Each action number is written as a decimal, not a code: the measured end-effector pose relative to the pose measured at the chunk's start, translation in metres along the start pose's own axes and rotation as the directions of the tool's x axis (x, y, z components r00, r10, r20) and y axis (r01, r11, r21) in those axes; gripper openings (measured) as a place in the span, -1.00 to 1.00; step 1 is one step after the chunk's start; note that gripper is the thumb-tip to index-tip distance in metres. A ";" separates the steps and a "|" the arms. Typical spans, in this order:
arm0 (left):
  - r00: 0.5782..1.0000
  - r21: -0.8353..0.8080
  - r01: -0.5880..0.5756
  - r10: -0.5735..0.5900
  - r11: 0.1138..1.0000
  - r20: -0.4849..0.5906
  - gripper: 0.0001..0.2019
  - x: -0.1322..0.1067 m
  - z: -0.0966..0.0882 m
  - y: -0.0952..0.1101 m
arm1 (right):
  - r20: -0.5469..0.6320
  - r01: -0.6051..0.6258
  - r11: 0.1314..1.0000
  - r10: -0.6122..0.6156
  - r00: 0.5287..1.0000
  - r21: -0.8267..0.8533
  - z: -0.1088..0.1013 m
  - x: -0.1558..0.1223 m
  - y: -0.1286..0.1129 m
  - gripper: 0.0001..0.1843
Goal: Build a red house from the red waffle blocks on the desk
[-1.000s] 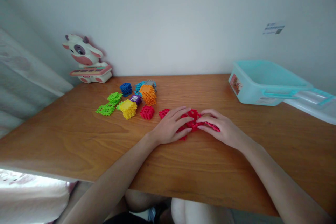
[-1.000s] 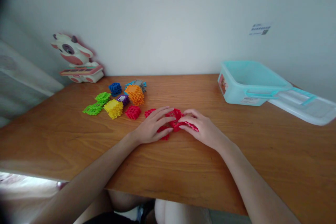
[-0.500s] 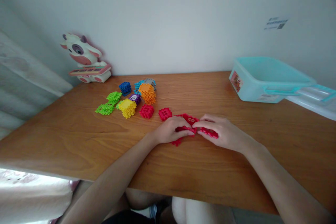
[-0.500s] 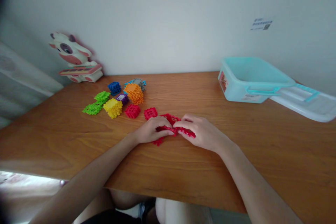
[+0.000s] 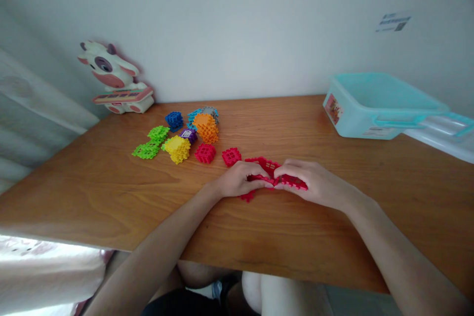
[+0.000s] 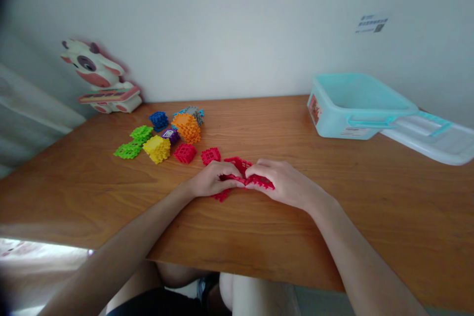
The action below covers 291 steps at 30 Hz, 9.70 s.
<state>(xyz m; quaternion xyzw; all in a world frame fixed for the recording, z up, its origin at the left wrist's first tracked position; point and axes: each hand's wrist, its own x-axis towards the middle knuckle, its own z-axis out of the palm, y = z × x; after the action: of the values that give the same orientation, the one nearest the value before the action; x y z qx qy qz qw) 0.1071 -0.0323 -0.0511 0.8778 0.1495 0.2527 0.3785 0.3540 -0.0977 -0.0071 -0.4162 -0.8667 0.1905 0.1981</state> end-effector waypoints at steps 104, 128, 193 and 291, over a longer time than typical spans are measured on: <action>0.930 0.140 0.283 -0.235 0.949 -0.283 -0.85 0.015 0.017 -0.004 | -0.118 -0.386 0.912 0.371 0.921 -0.141 0.015 0.002 0.030 -0.66; 0.920 0.094 0.167 -0.120 0.982 -0.373 -0.77 0.002 0.005 0.000 | -0.506 -0.322 0.883 0.461 0.729 0.341 0.012 0.005 0.008 -0.42; 0.922 0.308 -0.199 0.284 0.930 -0.262 -0.81 -0.003 -0.007 0.004 | -0.294 0.230 0.928 -0.317 0.902 -0.294 0.021 0.001 0.011 -0.65; 0.986 0.702 -0.165 0.104 0.693 0.129 -0.67 -0.010 -0.028 -0.001 | -0.079 0.256 0.963 -0.262 0.962 -0.080 0.045 0.009 -0.021 -0.46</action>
<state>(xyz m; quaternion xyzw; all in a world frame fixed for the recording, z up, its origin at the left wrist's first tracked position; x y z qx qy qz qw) 0.0832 -0.0204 -0.0387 0.9735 0.1556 0.1678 -0.0028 0.3130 -0.1104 -0.0333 -0.3137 -0.9101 0.1141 0.2454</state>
